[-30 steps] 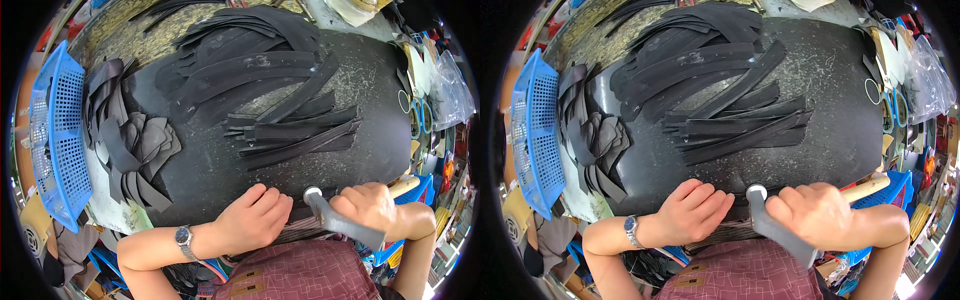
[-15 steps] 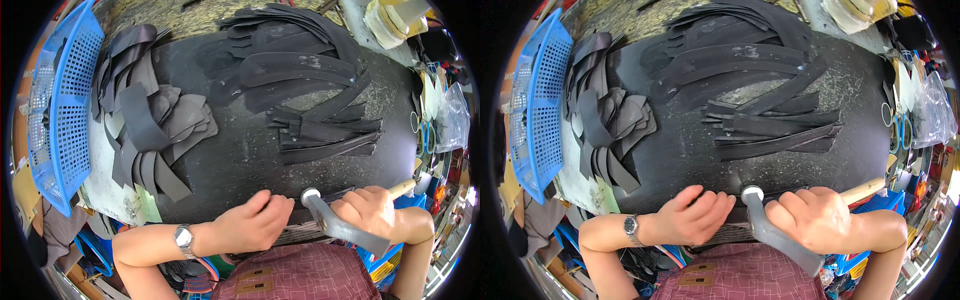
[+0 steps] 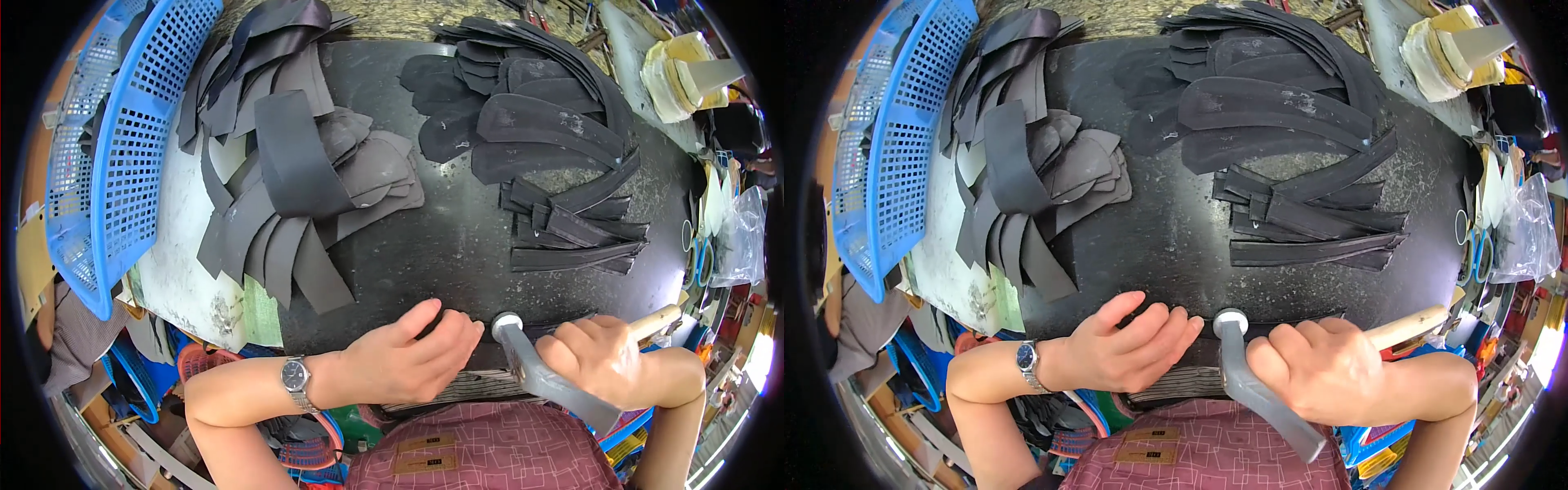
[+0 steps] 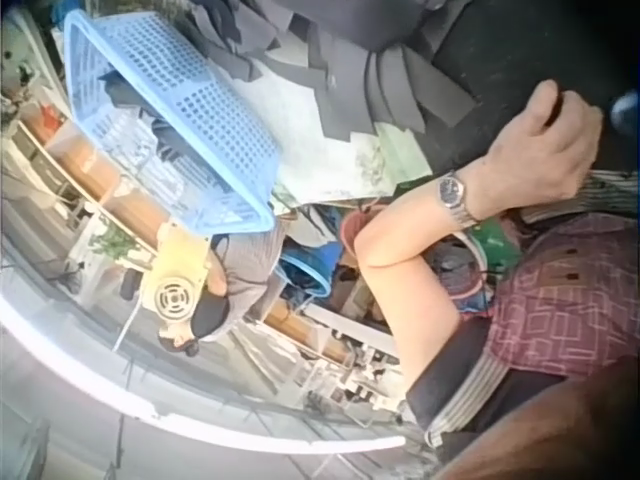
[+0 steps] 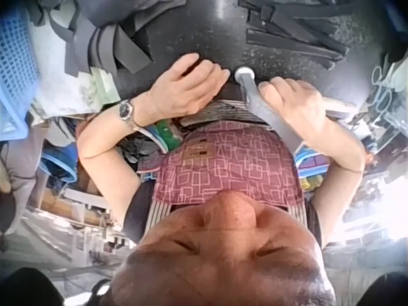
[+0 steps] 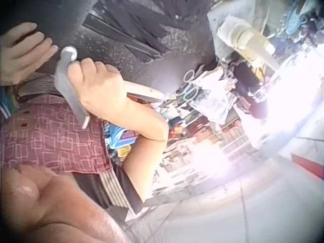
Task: Hammering shoe upper components on a workbench to flatten or bond them.
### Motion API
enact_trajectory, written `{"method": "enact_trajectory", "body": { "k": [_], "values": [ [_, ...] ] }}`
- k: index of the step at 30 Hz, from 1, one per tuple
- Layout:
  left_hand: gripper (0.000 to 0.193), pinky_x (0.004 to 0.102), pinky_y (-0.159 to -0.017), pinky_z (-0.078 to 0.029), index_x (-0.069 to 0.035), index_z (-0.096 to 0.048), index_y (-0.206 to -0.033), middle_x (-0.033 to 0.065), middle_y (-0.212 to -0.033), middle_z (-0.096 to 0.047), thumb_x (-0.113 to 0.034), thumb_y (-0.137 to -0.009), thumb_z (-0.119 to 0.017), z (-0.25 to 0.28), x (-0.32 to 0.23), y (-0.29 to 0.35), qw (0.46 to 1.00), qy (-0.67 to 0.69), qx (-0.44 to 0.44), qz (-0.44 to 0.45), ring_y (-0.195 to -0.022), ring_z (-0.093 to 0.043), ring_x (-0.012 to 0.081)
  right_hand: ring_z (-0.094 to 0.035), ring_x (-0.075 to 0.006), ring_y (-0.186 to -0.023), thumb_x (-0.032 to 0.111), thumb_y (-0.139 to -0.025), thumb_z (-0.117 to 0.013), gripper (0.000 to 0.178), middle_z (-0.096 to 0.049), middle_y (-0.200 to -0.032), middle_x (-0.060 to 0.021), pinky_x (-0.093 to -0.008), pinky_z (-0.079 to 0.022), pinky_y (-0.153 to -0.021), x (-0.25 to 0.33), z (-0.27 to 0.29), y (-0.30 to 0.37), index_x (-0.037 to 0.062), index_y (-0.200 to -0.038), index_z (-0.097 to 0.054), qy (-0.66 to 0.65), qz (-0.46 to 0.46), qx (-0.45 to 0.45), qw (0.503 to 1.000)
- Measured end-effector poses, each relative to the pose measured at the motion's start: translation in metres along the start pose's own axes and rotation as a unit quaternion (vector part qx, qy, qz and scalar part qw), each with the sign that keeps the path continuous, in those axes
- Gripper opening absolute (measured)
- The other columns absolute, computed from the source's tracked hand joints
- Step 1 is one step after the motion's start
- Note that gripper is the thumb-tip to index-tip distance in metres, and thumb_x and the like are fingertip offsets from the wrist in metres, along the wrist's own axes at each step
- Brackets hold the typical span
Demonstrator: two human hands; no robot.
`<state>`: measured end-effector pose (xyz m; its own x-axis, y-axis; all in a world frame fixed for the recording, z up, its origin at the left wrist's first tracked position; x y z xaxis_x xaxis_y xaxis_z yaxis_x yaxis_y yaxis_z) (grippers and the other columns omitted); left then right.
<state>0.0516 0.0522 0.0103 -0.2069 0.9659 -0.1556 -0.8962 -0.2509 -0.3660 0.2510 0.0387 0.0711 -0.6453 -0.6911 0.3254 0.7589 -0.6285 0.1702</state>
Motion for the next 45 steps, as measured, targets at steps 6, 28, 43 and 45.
{"method": "enact_trajectory", "body": {
  "k": [6, 28, 43, 45],
  "values": [
    [0.031, 0.0392, -0.086, -0.042, 0.001, -0.066, -0.096, 0.0077, -0.098, -0.058, -0.017, -0.072, -0.059, 0.003, 0.004, 0.007, 0.998, 0.034, -0.022, 0.042, -0.097, -0.052, 0.0212, -0.05, -0.0127, -0.049, 0.019, -0.063, -0.059, 0.027, -0.042, -0.063, 0.0, -0.026, -0.04, -0.041, -0.003, -0.001, -0.004, 0.005, -0.084, -0.05, -0.043, -0.006, -0.046, 0.998],
    [0.006, 0.0266, -0.048, -0.031, -0.009, -0.053, -0.075, -0.0009, -0.062, -0.042, -0.015, -0.073, -0.055, -0.026, -0.001, -0.076, 0.996, -0.087, 0.001, -0.005, -0.054, -0.045, 0.0119, -0.059, -0.0271, -0.055, 0.013, -0.071, -0.064, 0.02, -0.052, -0.066, -0.0079, -0.0374, -0.047, -0.046, -0.041, 0.002, 0.005, 0.0072, -0.086, -0.052, -0.09, -0.129, -0.184, 0.97],
    [0.012, 0.0377, -0.053, -0.048, -0.004, -0.059, -0.083, 0.0116, -0.067, -0.056, -0.012, -0.08, -0.067, 0.015, 0.073, -0.167, 0.954, 0.19, -0.111, 0.205, -0.059, -0.058, 0.0301, -0.056, -0.0288, -0.051, 0.017, -0.074, -0.072, 0.019, -0.052, -0.062, -0.0077, -0.038, -0.044, -0.044, -0.054, -0.006, 0.113, 0.0088, -0.08, -0.055, -0.08, -0.296, -0.299, 0.903],
    [0.015, 0.0387, -0.051, -0.047, -0.003, -0.058, -0.081, 0.0132, -0.063, -0.054, -0.016, -0.082, -0.066, 0.013, 0.04, -0.156, 0.903, 0.378, 0.121, 0.164, -0.055, -0.057, 0.0312, -0.057, -0.0281, -0.052, 0.016, -0.073, -0.072, 0.02, -0.052, -0.063, -0.0081, -0.0373, -0.044, -0.046, -0.054, -0.008, 0.128, 0.0087, -0.083, -0.056, -0.072, -0.31, -0.278, 0.906]
  ]
}}
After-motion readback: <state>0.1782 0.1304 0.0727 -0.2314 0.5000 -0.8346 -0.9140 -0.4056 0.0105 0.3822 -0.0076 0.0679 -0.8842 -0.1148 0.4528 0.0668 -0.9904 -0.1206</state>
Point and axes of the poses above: each hand's wrist, its own y-axis away from the middle knuckle, its own z-axis out of the back of the hand, x = y × z, the point moved 3 cm from there along -y, towards the middle knuckle
